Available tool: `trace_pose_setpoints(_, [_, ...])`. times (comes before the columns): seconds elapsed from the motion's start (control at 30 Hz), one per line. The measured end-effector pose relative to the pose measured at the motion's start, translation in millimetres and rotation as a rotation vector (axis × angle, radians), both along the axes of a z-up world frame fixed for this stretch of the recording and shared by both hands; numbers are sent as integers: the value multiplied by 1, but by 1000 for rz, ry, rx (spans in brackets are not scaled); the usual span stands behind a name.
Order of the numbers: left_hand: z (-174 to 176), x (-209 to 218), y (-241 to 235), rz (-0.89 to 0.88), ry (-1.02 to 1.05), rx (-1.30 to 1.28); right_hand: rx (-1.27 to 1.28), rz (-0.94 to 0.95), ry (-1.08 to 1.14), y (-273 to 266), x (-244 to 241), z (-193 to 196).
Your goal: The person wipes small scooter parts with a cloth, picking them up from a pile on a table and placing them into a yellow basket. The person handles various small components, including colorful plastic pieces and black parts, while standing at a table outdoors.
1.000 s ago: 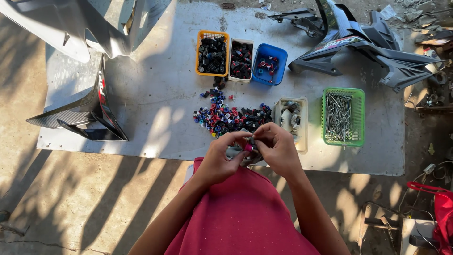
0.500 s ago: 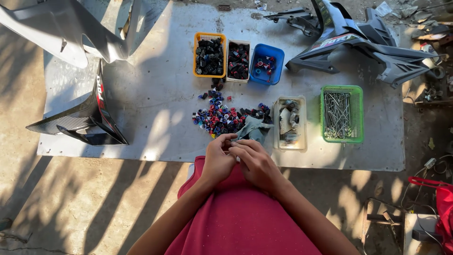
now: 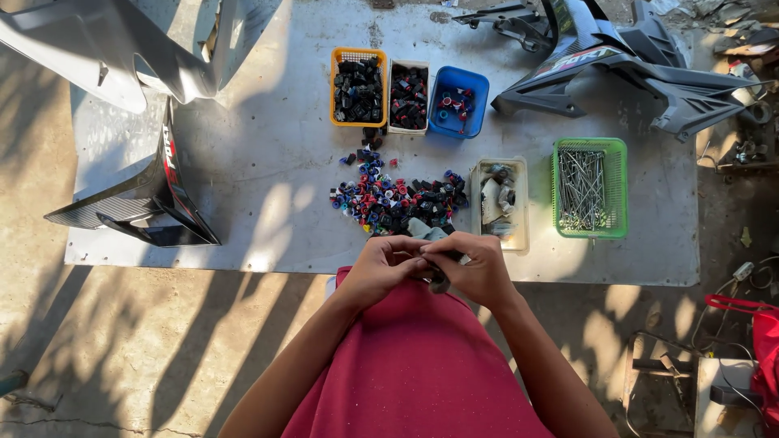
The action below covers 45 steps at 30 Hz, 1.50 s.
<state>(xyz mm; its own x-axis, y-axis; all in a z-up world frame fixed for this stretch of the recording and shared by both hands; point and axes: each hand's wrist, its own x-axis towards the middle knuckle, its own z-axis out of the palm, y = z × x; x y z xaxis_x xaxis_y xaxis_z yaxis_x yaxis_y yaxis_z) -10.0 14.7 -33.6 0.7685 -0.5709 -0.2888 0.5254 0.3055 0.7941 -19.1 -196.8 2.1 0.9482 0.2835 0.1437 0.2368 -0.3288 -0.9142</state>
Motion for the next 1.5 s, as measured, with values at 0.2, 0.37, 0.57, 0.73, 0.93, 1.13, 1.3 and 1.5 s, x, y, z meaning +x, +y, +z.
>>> trace_pose_setpoints(0.2, [3, -10, -13, 84, -11, 11, -19, -231, 115, 19, -11, 19])
trace_pose_setpoints(0.37, [-3, -11, -4, 195, 299, -61, -20, -33, -192, 25, -14, 32])
trace_pose_setpoints(0.57, [-42, -9, 1, 91, 229, 36, -84, -107, -164, 25, -23, 2])
trace_pose_setpoints(0.73, [-39, 1, 11, -30, 262, 57, 201, -159, 379, 19, -17, -14])
trace_pose_setpoints(0.93, [-39, 31, 0, -17, 329, 48, 668, -402, 666, 1, 4, -116])
trace_pose_setpoints(1.13, [-99, 57, -32, -85, 306, 119, 1229, -827, 1027, -17, -4, -163])
trace_pose_setpoints(1.3, [-130, 93, -100, -193, 256, 74, 1518, -995, 985, -1, 5, -170])
trace_pose_setpoints(1.5, [-197, 159, -130, -196, 0, 595, 901, -949, 977, -37, -2, -241])
